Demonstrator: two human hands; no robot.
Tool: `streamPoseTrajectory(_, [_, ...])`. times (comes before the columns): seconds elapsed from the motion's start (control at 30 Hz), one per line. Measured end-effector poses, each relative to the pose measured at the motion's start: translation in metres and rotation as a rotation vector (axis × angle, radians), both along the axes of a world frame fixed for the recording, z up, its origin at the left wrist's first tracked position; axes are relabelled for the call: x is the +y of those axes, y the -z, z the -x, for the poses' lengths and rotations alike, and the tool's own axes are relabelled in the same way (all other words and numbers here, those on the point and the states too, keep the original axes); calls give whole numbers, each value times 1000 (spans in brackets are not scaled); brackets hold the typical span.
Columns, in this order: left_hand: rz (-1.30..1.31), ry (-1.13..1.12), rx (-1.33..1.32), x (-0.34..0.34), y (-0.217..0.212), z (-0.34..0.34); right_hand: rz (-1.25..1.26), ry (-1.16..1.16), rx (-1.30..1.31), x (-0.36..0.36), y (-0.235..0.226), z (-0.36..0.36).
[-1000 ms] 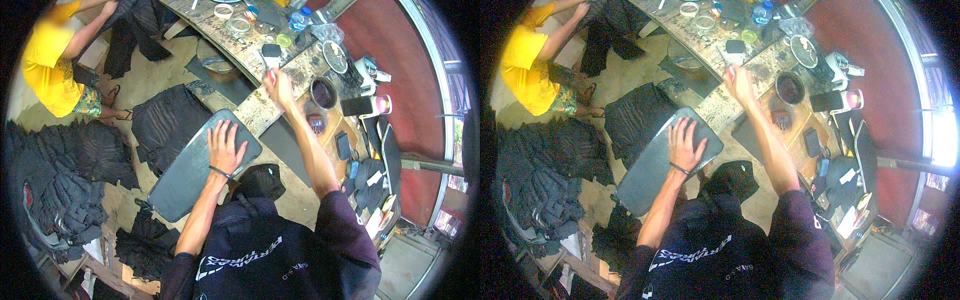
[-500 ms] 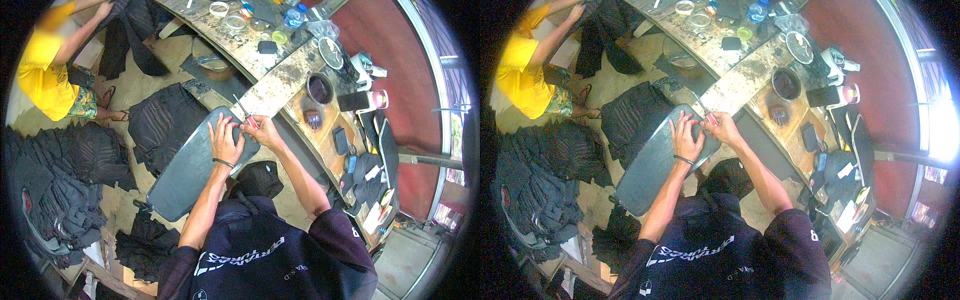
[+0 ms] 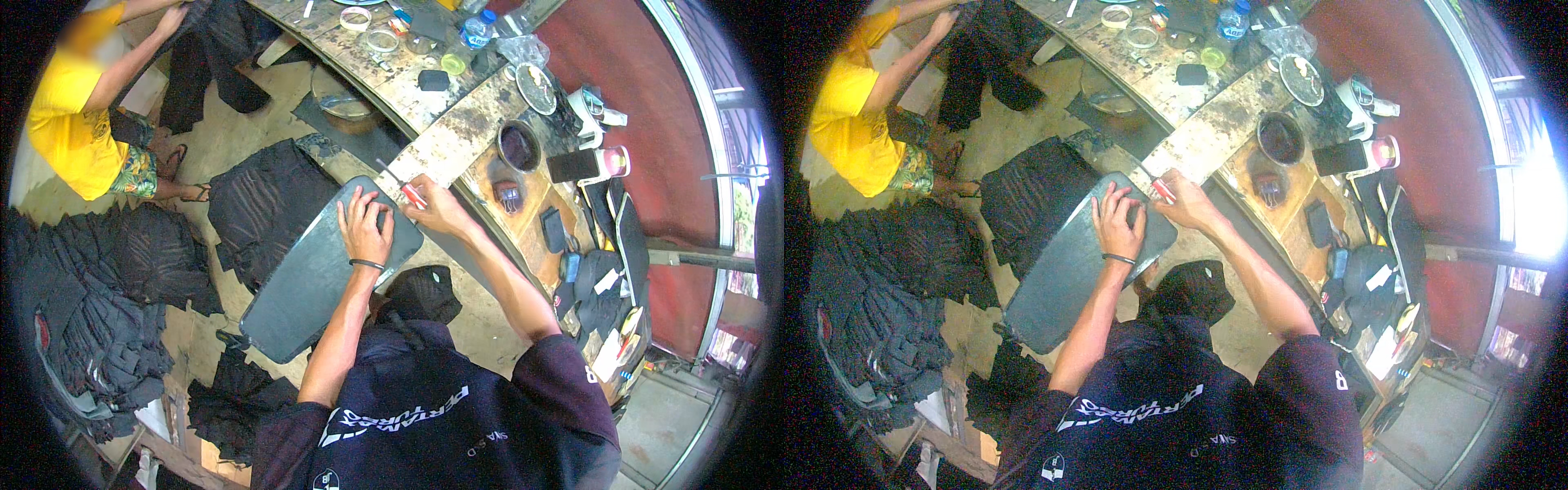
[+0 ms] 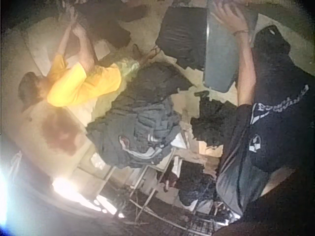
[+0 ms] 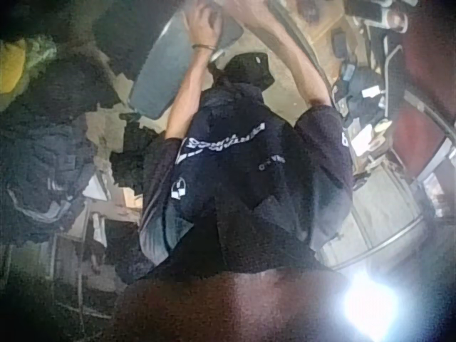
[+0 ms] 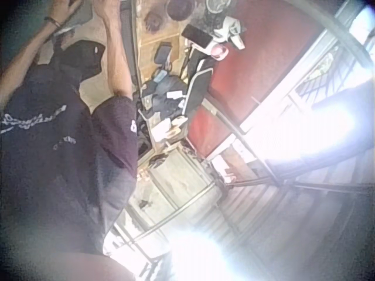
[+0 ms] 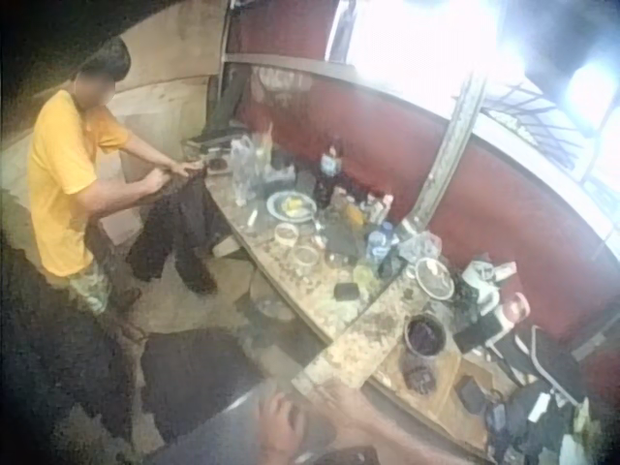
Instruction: The person cleans a pair of black pants on a workbench using a small blue sponge and a red-handled tool. They repeatedly rub the fabric, flip the pants, and scrape the surface of a gray board before resuming cleaning.
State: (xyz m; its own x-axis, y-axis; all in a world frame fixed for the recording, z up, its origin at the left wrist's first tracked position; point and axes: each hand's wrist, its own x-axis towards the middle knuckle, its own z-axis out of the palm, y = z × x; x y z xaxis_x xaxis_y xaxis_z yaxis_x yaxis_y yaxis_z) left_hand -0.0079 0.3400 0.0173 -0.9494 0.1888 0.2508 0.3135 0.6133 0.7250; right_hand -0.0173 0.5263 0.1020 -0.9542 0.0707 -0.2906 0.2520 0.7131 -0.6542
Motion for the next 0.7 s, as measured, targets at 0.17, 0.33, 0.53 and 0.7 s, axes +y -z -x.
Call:
streamPoseTrajectory(0.17, [-14,-29,28,2,-3,-2,-361,-319,159,14,-72,-18])
streamPoseTrajectory(0.33, [4,-37,-1,2,-4,-2,-523,-516,176,4,-109,-12])
streamPoseTrajectory(0.53, [15,-37,25,2,-2,-2,-542,-533,157,-8,-113,0])
streamPoseTrajectory(0.7, [6,-37,38,1,-2,-3,-555,-572,161,-9,-108,3])
